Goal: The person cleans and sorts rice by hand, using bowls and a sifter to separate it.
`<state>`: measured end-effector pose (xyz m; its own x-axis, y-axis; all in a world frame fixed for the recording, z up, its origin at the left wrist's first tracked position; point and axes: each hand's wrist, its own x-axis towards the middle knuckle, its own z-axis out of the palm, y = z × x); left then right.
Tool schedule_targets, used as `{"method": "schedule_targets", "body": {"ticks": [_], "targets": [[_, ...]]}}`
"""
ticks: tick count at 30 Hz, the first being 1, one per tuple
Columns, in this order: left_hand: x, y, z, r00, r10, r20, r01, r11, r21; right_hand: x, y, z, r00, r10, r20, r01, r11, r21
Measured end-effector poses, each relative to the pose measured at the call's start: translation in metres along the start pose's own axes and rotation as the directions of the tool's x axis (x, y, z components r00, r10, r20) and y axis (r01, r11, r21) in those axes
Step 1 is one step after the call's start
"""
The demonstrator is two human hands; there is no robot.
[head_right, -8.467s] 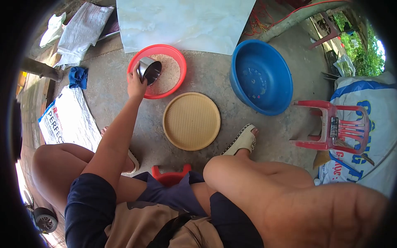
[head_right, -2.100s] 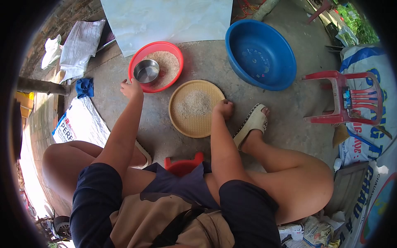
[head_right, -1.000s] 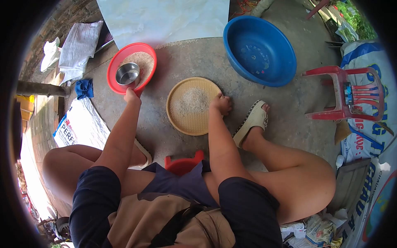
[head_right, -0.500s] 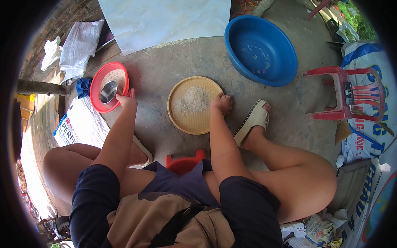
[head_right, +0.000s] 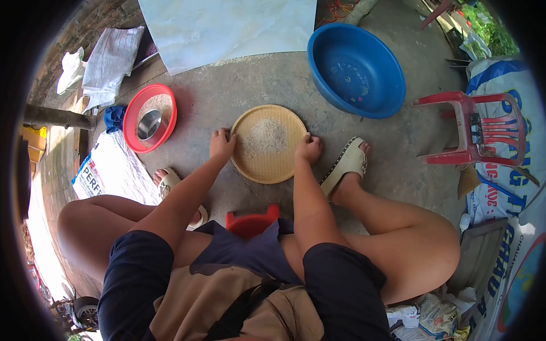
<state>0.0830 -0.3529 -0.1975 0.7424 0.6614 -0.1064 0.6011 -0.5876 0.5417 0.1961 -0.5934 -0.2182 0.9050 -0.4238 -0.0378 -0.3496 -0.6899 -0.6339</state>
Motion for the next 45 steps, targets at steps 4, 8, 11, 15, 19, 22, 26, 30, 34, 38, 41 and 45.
{"method": "schedule_targets", "body": {"ticks": [4, 8, 11, 15, 19, 22, 26, 30, 34, 38, 41, 45], "targets": [[0.002, -0.001, 0.004, 0.991, 0.005, 0.132, 0.01, 0.994, -0.109, -0.006, -0.01, 0.0, 0.998, -0.028, 0.057, 0.028, 1.0, -0.004], [0.005, 0.0, 0.01, 0.989, -0.088, 0.123, 0.109, 0.978, -0.177, -0.007, -0.008, 0.003, 0.998, -0.006, 0.063, 0.008, 0.999, -0.035], [0.004, 0.003, 0.005, 0.989, -0.13, 0.074, 0.143, 0.97, -0.196, -0.008, -0.012, 0.007, 0.997, -0.027, 0.075, 0.029, 0.999, -0.026], [0.014, 0.0, -0.018, 0.985, -0.171, 0.017, 0.17, 0.959, -0.226, -0.029, -0.045, 0.006, 0.987, -0.15, 0.062, 0.15, 0.989, 0.004], [0.036, -0.025, -0.044, 0.976, -0.207, -0.075, 0.19, 0.964, -0.187, -0.048, -0.068, 0.018, 0.953, -0.289, 0.089, 0.279, 0.954, 0.105], [0.042, -0.037, -0.053, 0.972, -0.215, -0.097, 0.2, 0.969, -0.148, -0.054, -0.074, 0.021, 0.901, -0.385, 0.199, 0.352, 0.918, 0.181], [0.033, -0.018, -0.045, 0.966, -0.248, -0.071, 0.229, 0.951, -0.209, -0.038, -0.065, 0.015, 0.894, -0.401, 0.201, 0.382, 0.915, 0.128], [0.014, 0.026, -0.025, 0.986, -0.148, -0.071, 0.129, 0.966, -0.223, -0.006, -0.044, -0.003, 0.944, -0.249, 0.216, 0.271, 0.96, -0.075], [0.024, 0.034, -0.034, 0.993, -0.113, -0.04, 0.101, 0.969, -0.226, -0.01, -0.047, 0.0, 0.964, -0.185, 0.193, 0.213, 0.967, -0.14], [0.043, -0.015, -0.059, 0.992, -0.109, -0.057, 0.107, 0.994, -0.025, -0.058, -0.08, 0.012, 0.93, -0.274, 0.246, 0.288, 0.957, -0.024], [0.044, -0.051, -0.061, 0.975, -0.195, -0.103, 0.198, 0.98, 0.024, -0.07, -0.091, 0.016, 0.831, -0.465, 0.305, 0.457, 0.884, 0.104], [0.034, -0.03, -0.046, 0.974, -0.168, -0.149, 0.157, 0.984, -0.085, -0.041, -0.087, 0.013, 0.828, -0.471, 0.305, 0.469, 0.879, 0.086]]}}
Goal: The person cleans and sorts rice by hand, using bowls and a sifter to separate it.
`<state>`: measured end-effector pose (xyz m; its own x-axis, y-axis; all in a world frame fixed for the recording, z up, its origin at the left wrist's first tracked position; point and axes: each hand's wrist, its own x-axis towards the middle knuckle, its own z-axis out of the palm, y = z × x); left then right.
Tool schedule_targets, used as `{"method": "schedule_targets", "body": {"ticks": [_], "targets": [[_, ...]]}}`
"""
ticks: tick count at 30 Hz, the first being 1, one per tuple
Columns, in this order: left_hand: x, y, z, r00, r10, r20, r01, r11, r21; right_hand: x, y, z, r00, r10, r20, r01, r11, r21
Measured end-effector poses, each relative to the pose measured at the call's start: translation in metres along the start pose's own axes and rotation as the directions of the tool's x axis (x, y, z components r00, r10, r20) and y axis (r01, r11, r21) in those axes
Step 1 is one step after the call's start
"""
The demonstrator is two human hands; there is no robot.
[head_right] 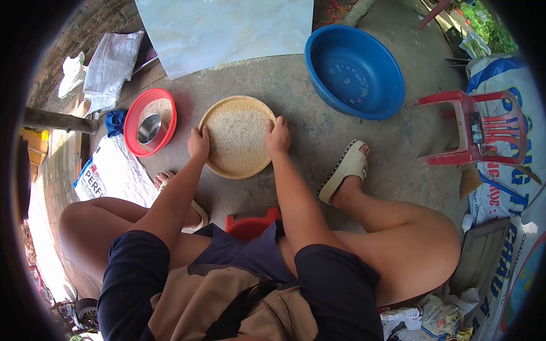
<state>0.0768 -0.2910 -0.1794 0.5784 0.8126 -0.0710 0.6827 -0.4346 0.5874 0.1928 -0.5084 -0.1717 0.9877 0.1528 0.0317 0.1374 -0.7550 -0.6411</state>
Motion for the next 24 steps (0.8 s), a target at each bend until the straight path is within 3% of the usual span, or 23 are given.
{"method": "schedule_targets", "body": {"ticks": [2, 4, 7, 9, 11, 14, 16, 19, 21, 24], "targets": [[-0.015, 0.031, 0.005, 0.997, 0.011, 0.078, -0.008, 0.999, -0.037, 0.012, 0.024, -0.01, 0.998, 0.049, -0.045, -0.052, 0.996, -0.07], [-0.026, 0.051, 0.018, 0.991, 0.065, 0.12, -0.067, 0.998, 0.013, 0.019, 0.038, -0.027, 0.975, 0.207, -0.079, -0.214, 0.972, -0.094], [-0.03, 0.067, 0.024, 0.987, 0.151, 0.061, -0.148, 0.988, -0.039, 0.027, 0.038, -0.038, 0.953, 0.282, -0.112, -0.296, 0.946, -0.134], [-0.018, 0.061, 0.018, 0.987, 0.133, 0.092, -0.129, 0.991, -0.048, 0.027, 0.027, -0.033, 0.955, 0.278, -0.101, -0.29, 0.947, -0.139], [-0.002, 0.042, 0.008, 0.99, 0.126, 0.063, -0.126, 0.992, 0.009, 0.02, 0.007, -0.021, 0.979, 0.179, -0.098, -0.186, 0.98, -0.069], [0.017, 0.0, -0.008, 0.994, 0.071, 0.077, -0.078, 0.992, 0.099, 0.007, -0.016, 0.002, 0.992, 0.125, -0.03, -0.126, 0.992, -0.018], [0.021, -0.016, -0.018, 0.998, -0.012, 0.066, 0.004, 0.992, 0.129, -0.002, -0.022, 0.01, 0.997, 0.003, 0.077, -0.003, 1.0, -0.004], [0.02, -0.014, -0.012, 0.999, 0.044, 0.029, -0.046, 0.993, 0.107, 0.006, -0.006, 0.009, 0.995, -0.04, 0.09, 0.036, 0.998, 0.047], [0.012, 0.007, -0.003, 0.995, 0.068, 0.073, -0.072, 0.996, 0.057, 0.016, 0.012, 0.0, 0.997, -0.021, 0.073, 0.017, 0.998, 0.058], [-0.01, 0.043, 0.016, 0.986, 0.136, 0.096, -0.135, 0.991, -0.014, 0.028, 0.035, -0.019, 0.994, 0.108, 0.022, -0.107, 0.992, -0.064]]}}
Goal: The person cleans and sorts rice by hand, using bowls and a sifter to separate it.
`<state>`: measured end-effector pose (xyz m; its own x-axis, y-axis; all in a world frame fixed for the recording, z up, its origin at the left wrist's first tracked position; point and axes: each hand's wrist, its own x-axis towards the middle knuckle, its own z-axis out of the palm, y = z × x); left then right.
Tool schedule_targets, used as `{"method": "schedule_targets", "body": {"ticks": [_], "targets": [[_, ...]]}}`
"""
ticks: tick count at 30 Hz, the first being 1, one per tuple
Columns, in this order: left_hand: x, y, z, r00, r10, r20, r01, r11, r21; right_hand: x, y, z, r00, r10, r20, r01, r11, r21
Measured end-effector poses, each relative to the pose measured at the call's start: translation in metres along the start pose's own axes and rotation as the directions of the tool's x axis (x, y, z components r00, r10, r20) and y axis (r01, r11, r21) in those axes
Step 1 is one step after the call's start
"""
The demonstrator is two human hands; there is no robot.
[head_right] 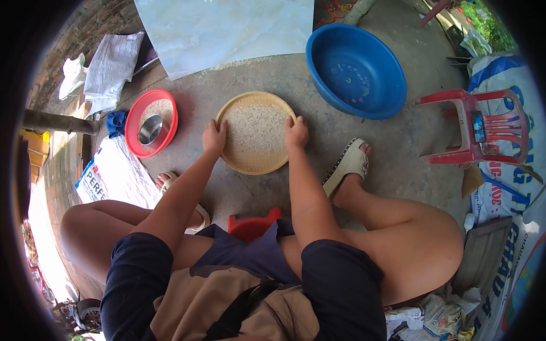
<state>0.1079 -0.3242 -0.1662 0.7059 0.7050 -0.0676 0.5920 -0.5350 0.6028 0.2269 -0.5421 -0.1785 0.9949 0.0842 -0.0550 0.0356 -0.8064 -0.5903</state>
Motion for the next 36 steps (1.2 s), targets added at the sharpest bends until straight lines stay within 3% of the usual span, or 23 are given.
{"method": "schedule_targets", "body": {"ticks": [2, 6, 8, 9, 11, 15, 18, 20, 24, 27, 29, 32, 36], "targets": [[-0.005, 0.015, 0.01, 0.999, 0.036, 0.017, -0.035, 0.999, -0.022, 0.003, 0.006, -0.007, 0.958, 0.267, -0.1, -0.273, 0.961, -0.046], [0.007, 0.002, -0.001, 0.999, 0.018, 0.05, -0.02, 0.999, 0.038, -0.014, -0.008, -0.001, 0.951, 0.277, -0.136, -0.282, 0.959, -0.018], [0.016, -0.024, -0.013, 0.999, 0.01, 0.036, -0.014, 0.995, 0.102, -0.025, -0.019, 0.015, 0.993, 0.096, -0.072, -0.097, 0.995, -0.006], [0.02, -0.042, -0.019, 0.999, -0.034, 0.041, 0.028, 0.991, 0.127, -0.031, -0.025, 0.02, 0.992, 0.098, -0.074, -0.099, 0.995, -0.007], [0.02, -0.061, -0.029, 0.996, -0.076, 0.046, 0.068, 0.985, 0.156, -0.038, -0.034, 0.027, 0.99, -0.108, 0.087, 0.105, 0.994, 0.04], [0.015, -0.061, -0.029, 0.996, -0.092, 0.0, 0.091, 0.984, 0.153, -0.026, -0.021, 0.032, 0.987, -0.146, 0.074, 0.137, 0.985, 0.106], [0.003, -0.023, -0.01, 0.997, -0.066, 0.032, 0.065, 0.998, 0.025, -0.009, 0.005, 0.015, 0.995, -0.099, 0.001, 0.098, 0.993, 0.072], [-0.004, -0.004, 0.003, 0.999, -0.006, 0.044, 0.006, 1.0, -0.001, -0.005, 0.005, -0.004, 0.984, 0.176, -0.018, -0.177, 0.984, -0.026], [0.002, 0.006, 0.0, 0.999, 0.036, 0.009, -0.036, 0.999, 0.009, -0.008, 0.0, -0.001, 0.968, 0.223, -0.112, -0.233, 0.97, -0.076], [0.02, -0.031, -0.016, 1.0, 0.014, 0.017, -0.015, 0.997, 0.071, -0.022, -0.019, 0.02, 0.981, 0.163, -0.105, -0.164, 0.986, 0.0], [0.024, -0.062, -0.03, 0.999, -0.049, 0.015, 0.047, 0.992, 0.114, -0.031, -0.031, 0.031, 0.997, -0.06, 0.042, 0.058, 0.997, 0.059], [0.021, -0.08, -0.04, 0.995, -0.102, -0.015, 0.103, 0.984, 0.143, -0.036, -0.039, 0.035, 0.978, -0.182, 0.101, 0.167, 0.976, 0.142], [0.017, -0.047, -0.02, 0.998, -0.058, 0.012, 0.058, 0.997, 0.051, -0.014, -0.005, 0.03, 0.994, -0.107, 0.014, 0.104, 0.986, 0.13]]}}
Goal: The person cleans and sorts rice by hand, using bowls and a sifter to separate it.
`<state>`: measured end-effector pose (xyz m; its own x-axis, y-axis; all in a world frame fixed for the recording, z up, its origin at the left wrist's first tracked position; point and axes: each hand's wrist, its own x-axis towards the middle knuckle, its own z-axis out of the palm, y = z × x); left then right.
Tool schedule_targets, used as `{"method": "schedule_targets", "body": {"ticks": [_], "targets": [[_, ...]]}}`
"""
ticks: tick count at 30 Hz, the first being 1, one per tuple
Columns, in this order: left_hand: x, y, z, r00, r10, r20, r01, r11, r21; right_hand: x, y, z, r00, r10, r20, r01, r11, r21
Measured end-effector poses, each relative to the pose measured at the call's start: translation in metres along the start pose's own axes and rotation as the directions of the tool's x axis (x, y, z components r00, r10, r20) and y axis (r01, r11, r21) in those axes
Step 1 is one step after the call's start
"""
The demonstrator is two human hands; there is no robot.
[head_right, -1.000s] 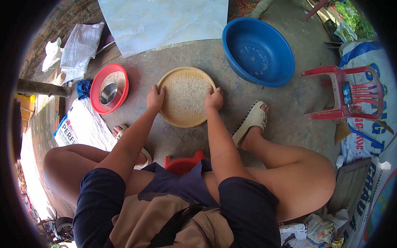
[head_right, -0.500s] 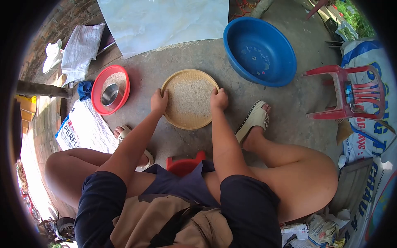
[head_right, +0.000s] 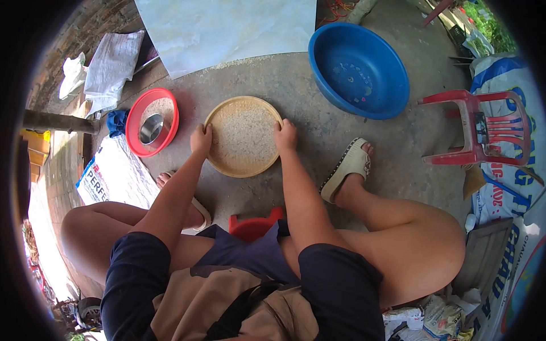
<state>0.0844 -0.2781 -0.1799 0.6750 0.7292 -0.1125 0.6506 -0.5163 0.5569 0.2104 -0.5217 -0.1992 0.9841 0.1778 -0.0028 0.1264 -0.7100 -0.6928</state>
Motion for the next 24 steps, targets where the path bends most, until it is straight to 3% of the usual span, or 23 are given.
{"method": "schedule_targets", "body": {"ticks": [3, 5, 9, 12, 15, 19, 21, 22, 24], "targets": [[-0.009, 0.034, 0.021, 0.997, 0.062, 0.044, -0.061, 0.998, -0.016, 0.01, 0.014, -0.022, 0.995, 0.094, -0.034, -0.097, 0.992, -0.078], [-0.009, 0.041, 0.025, 0.997, 0.069, 0.021, -0.068, 0.997, -0.026, 0.011, 0.013, -0.029, 0.959, 0.226, -0.17, -0.247, 0.963, -0.112], [-0.001, 0.024, 0.007, 0.999, 0.024, 0.044, -0.024, 1.0, -0.012, 0.001, -0.01, -0.013, 0.973, 0.195, -0.123, -0.202, 0.978, -0.048], [0.006, -0.014, -0.011, 0.998, -0.061, 0.02, 0.061, 0.998, 0.024, -0.01, -0.024, 0.006, 0.999, 0.028, -0.016, -0.027, 0.999, 0.028], [0.004, -0.023, -0.017, 0.997, -0.072, -0.013, 0.072, 0.997, -0.028, -0.011, -0.026, 0.012, 0.998, 0.011, 0.055, -0.014, 0.999, 0.05], [-0.002, 0.011, 0.002, 1.0, -0.019, -0.001, 0.019, 0.999, -0.03, 0.003, -0.005, -0.012, 0.999, 0.052, 0.0, -0.052, 0.997, 0.052], [-0.008, 0.034, 0.014, 0.999, 0.036, 0.021, -0.035, 0.997, -0.071, 0.009, 0.001, -0.029, 0.974, 0.221, -0.053, -0.22, 0.975, 0.016], [-0.008, 0.04, 0.015, 0.999, 0.035, 0.019, -0.034, 0.997, -0.073, 0.01, 0.0, -0.03, 0.974, 0.218, -0.053, -0.218, 0.976, 0.015], [-0.009, 0.047, 0.022, 0.999, 0.023, 0.022, -0.021, 0.996, -0.091, 0.009, 0.001, -0.035, 0.96, 0.214, -0.183, -0.238, 0.963, -0.123]]}}
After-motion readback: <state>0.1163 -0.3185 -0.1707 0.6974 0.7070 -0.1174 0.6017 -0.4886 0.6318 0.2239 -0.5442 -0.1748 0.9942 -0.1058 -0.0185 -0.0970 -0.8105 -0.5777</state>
